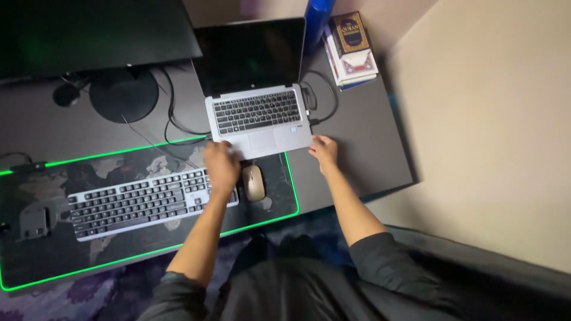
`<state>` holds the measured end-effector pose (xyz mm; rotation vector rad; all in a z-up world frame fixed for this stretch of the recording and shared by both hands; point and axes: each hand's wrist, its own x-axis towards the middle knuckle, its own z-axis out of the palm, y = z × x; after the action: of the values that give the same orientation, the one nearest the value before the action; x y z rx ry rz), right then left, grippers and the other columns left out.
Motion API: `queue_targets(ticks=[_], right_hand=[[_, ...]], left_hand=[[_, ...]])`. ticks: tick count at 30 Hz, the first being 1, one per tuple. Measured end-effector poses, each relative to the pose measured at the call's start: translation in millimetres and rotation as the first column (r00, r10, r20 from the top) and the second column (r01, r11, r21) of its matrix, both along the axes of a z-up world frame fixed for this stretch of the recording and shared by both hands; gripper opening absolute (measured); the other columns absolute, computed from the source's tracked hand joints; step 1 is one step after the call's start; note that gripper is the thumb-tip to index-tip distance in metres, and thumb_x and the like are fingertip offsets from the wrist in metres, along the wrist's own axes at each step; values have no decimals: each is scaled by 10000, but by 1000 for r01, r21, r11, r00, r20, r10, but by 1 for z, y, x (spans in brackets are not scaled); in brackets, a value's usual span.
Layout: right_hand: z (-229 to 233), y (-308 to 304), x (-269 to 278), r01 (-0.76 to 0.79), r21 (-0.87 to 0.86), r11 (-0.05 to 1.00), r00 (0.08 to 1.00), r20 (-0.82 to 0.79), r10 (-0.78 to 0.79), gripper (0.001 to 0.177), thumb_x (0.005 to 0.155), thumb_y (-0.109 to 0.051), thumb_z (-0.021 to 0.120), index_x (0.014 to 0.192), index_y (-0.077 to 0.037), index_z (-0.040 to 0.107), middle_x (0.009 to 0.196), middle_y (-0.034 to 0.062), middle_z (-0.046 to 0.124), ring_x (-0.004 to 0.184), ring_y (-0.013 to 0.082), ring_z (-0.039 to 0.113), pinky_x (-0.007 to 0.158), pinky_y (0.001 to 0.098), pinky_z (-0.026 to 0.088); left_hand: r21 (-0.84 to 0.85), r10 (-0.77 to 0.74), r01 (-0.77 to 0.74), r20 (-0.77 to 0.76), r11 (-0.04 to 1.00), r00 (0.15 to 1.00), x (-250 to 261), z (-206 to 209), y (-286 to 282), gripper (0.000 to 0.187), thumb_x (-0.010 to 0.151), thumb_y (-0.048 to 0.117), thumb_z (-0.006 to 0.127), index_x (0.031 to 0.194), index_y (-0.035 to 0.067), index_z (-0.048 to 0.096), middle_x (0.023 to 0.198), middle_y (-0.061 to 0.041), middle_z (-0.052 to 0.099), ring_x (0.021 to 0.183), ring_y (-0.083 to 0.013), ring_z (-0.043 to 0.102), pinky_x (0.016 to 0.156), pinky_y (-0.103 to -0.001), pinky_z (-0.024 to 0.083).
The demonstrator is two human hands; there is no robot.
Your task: The person opens a desk drawer, retrieves a cable, and places it back inside. They then adjust a laptop and a water bottle on the desk, and briefly use the keyboard and mouse. The person closes the drawer and rubs their hands together.
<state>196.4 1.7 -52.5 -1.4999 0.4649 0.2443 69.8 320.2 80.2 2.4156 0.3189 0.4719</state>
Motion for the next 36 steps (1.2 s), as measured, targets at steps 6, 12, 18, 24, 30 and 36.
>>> queue_targets(ticks=[6, 12, 18, 24, 30, 36], right_hand=[[-6, -4, 20, -29, 31, 999, 989, -144, 33, 340, 947, -215, 699, 1138, 65, 688, 991, 137, 729, 846, 228, 734, 827, 416, 652], [18, 14, 24, -167, 49, 985, 950, -258, 174, 387, 958, -345, 708, 1099, 15, 712, 1015, 117, 739, 872, 226, 726, 823, 430, 631], [37, 25, 19, -93, 279, 956, 947, -272, 172, 449, 991, -393, 601, 1275, -45, 615, 1159, 123, 717, 1026, 295, 723, 919, 544, 578], [39, 21, 17, -199, 410, 890, 960, -99, 261, 442, 1020, -306, 551, 1356, -20, 557, 1241, 104, 674, 1131, 288, 677, 946, 590, 569], [25, 12, 17, -224, 499, 837, 963, -20, 270, 440, 1033, -261, 591, 1371, 21, 587, 1251, 126, 678, 1147, 263, 660, 1017, 540, 532], [47, -12, 19, -244, 531, 811, 961, 18, 277, 456, 1011, -209, 629, 1347, 95, 580, 1256, 158, 678, 1158, 268, 655, 1062, 527, 500]], left_hand=[[-126, 14, -28, -113, 992, 994, -10, -16, -24, 188, 840, 82, 750, 983, 14, 650, 972, -214, 638, 915, -428, 618, 804, -493, 511], [-290, 141, -300, -463, 909, 875, -10, -55, -41, 245, 985, 278, 737, 971, 38, 688, 936, -186, 727, 889, -362, 705, 810, -433, 546], [-940, 180, -319, -338, -122, 924, -5, -123, -52, 186, 1036, 233, 571, 1011, 50, 592, 907, -109, 703, 858, -219, 682, 835, -338, 586], [-937, 412, -20, -173, -350, 895, -8, -182, -47, 237, 1139, 194, 527, 950, 50, 535, 895, -60, 560, 876, -211, 598, 929, -392, 606], [-899, 441, -156, -345, -409, 829, 1, -78, -64, 372, 1087, 348, 375, 1138, 46, 586, 996, -89, 656, 905, -200, 639, 938, -364, 563], [-926, 336, -5, -143, -379, 931, -1, -150, -66, 286, 1197, 325, 443, 1297, 57, 430, 1106, -108, 562, 1088, -308, 642, 1058, -532, 540]])
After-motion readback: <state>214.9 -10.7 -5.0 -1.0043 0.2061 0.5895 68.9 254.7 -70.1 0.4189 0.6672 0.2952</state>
